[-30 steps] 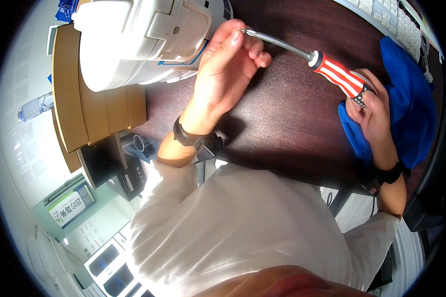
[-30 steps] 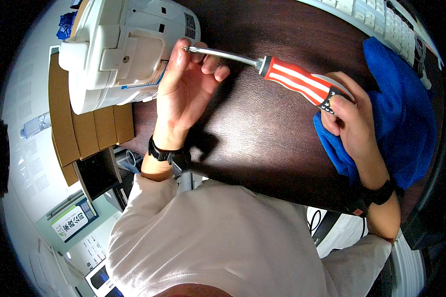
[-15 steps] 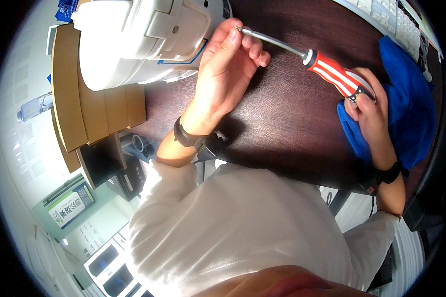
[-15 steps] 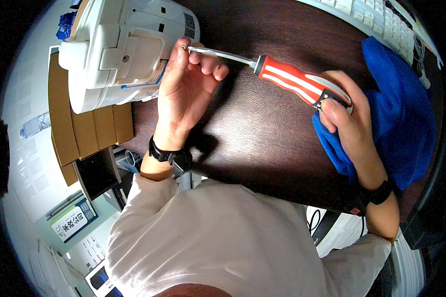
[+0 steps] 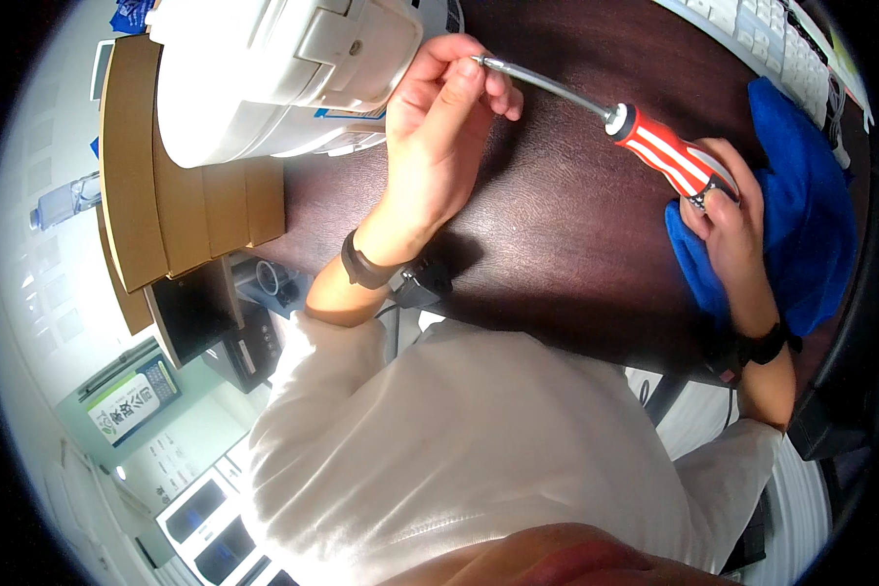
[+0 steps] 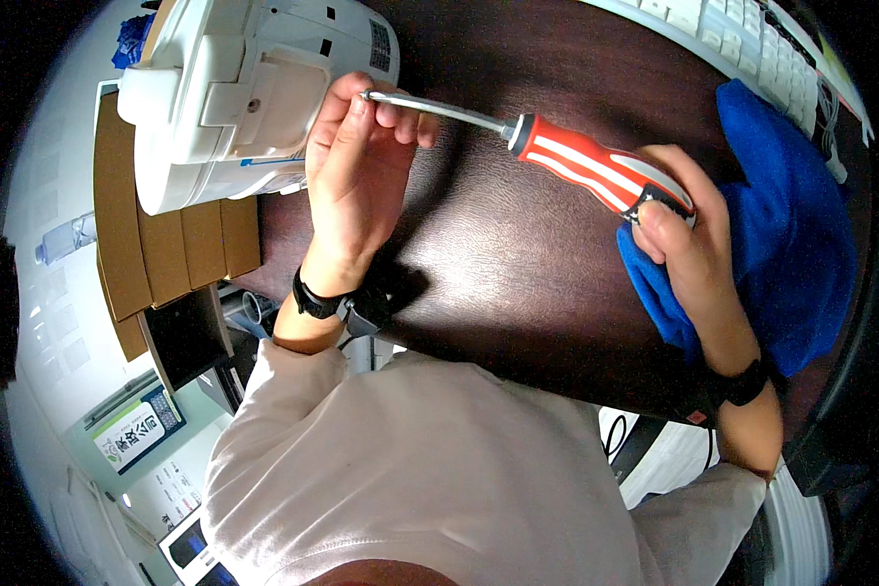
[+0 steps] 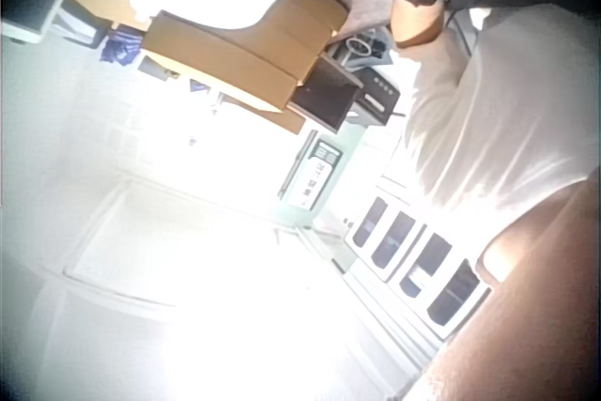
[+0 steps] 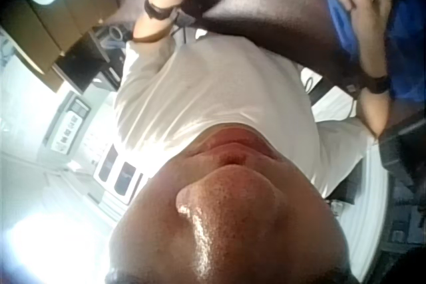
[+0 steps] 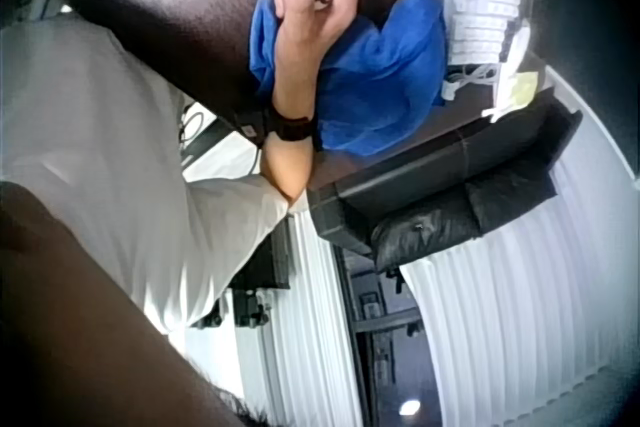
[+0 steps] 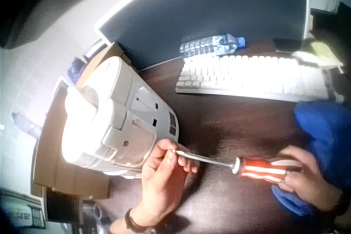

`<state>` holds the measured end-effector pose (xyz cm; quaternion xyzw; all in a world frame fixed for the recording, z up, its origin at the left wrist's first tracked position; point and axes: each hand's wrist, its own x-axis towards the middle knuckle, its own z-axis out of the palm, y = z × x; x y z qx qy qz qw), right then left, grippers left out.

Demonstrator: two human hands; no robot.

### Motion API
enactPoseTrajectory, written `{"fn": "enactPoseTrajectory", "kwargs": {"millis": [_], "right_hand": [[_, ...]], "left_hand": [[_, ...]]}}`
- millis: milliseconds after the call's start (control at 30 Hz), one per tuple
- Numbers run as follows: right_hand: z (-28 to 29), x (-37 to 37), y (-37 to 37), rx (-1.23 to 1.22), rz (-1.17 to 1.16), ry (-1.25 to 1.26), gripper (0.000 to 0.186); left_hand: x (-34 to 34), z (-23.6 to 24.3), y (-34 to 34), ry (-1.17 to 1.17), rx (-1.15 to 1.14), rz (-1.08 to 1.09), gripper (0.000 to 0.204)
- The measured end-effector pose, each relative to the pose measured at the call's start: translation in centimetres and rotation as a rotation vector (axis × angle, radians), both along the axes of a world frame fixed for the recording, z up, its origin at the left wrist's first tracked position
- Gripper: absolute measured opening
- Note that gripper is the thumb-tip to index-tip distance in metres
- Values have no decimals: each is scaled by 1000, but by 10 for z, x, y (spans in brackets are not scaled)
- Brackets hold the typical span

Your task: The person uses a screwdriver to remove screws from the bottom of a white rice cooker. They lift the lid to briefly reveal the interior, then continue unscrewing and removing additional screws from the base.

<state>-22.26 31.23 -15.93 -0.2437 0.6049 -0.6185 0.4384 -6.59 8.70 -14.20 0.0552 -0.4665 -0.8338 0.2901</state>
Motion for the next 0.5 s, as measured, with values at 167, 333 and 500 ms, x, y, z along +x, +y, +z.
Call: {"fn": "enactPoseTrajectory", "kwargs": {"millis": [167, 333, 500], "right_hand": [[1, 0, -1, -10, 7, -14, 53], [-2, -1, -1, -73, -17, -90, 45], [-5, -5, 2, -72, 9, -103, 48]], "left_hand": [[0, 0, 1, 12, -3, 9, 15], [2, -1, 1, -9, -38, 37, 16], [3, 0, 4, -18, -122, 77, 17]]}}
